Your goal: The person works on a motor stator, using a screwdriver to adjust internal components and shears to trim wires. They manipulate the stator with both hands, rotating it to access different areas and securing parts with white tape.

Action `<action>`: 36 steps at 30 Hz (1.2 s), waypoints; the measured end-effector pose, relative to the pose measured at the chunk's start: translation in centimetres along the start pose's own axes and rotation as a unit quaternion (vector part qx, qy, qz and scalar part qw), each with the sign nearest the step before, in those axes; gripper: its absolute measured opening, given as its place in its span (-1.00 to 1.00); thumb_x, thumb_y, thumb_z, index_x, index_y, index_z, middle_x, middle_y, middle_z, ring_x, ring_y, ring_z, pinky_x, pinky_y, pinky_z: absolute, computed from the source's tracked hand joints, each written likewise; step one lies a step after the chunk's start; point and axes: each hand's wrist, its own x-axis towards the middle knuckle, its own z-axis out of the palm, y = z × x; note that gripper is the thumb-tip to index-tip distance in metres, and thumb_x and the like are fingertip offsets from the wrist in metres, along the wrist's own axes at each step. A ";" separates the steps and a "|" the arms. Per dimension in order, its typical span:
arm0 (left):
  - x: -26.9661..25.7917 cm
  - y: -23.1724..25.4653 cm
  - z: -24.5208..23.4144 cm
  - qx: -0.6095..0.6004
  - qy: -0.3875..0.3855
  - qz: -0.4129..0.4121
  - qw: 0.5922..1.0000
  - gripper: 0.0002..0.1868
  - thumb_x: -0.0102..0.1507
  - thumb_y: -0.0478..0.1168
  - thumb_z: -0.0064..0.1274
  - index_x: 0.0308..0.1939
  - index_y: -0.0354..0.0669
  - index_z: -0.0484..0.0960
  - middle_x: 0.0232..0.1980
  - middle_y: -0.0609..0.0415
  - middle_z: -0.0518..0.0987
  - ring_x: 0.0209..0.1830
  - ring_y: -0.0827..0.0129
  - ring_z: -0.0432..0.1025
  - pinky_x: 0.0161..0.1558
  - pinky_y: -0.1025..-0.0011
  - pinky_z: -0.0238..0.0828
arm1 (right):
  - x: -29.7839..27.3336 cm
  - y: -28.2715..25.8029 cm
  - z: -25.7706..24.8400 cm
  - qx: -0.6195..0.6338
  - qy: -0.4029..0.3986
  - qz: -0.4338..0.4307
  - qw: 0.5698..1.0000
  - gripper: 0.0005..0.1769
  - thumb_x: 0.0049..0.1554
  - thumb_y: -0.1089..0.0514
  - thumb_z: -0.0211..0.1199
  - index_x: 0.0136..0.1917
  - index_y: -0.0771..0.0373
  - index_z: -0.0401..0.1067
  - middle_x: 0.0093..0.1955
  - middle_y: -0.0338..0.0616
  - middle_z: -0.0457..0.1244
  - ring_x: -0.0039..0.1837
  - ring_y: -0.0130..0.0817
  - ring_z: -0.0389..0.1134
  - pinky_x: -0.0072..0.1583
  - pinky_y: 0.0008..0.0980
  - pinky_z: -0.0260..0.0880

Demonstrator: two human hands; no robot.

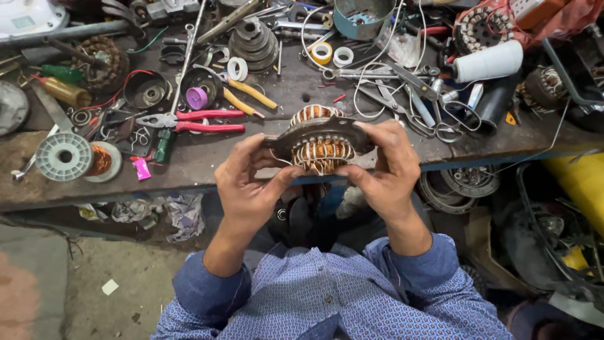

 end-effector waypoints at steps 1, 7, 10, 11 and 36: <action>-0.3 0.0 0.0 -0.009 0.000 -0.008 1.000 -0.43 0.23 -0.40 0.36 0.24 -0.39 0.41 -0.01 -0.05 0.65 -0.04 0.38 0.62 0.00 0.45 0.64 | -0.2 -0.2 0.0 0.007 -0.003 0.004 1.000 -0.33 0.10 -0.02 0.54 0.33 0.39 0.42 0.06 -0.18 0.26 0.07 -0.42 0.27 0.11 -0.48 0.30; -1.5 -0.3 0.5 -0.029 0.028 -0.067 0.997 -0.52 0.25 -0.39 0.34 0.17 -0.39 0.46 -0.08 -0.04 0.69 -0.10 0.40 0.62 -0.03 0.47 0.61 | -0.5 -0.4 0.1 0.048 -0.025 0.064 0.996 -0.42 0.10 0.10 0.55 0.28 0.41 0.44 0.10 -0.18 0.25 0.09 -0.46 0.27 0.14 -0.49 0.29; -1.6 0.1 0.7 -0.093 0.028 -0.149 0.984 -0.56 0.23 -0.38 0.32 0.12 -0.40 0.49 -0.09 -0.03 0.68 -0.14 0.42 0.61 -0.11 0.47 0.62 | -0.6 -0.2 -0.2 0.056 -0.040 0.129 0.989 -0.50 0.07 0.19 0.54 0.22 0.42 0.48 0.01 -0.21 0.25 0.05 -0.50 0.24 0.08 -0.49 0.25; -1.6 0.2 0.7 -0.104 0.028 -0.171 0.979 -0.59 0.24 -0.37 0.30 0.10 -0.39 0.49 -0.11 -0.02 0.68 -0.16 0.43 0.61 -0.16 0.48 0.62 | -0.7 -0.1 -0.2 0.043 -0.043 0.152 0.987 -0.52 0.08 0.21 0.53 0.20 0.43 0.49 -0.02 -0.22 0.23 0.03 -0.50 0.23 0.04 -0.49 0.25; 0.3 -12.8 1.2 -0.030 0.001 -0.289 0.957 -0.79 0.35 -0.21 0.13 -0.09 -0.32 0.58 -0.35 0.10 0.61 -0.56 0.56 0.46 -0.54 0.57 0.37 | -3.9 11.7 2.5 0.077 -0.042 0.350 0.933 -0.63 0.22 0.23 0.38 0.27 0.34 0.46 -0.16 -0.39 0.17 -0.18 -0.67 0.20 -0.19 -0.61 0.29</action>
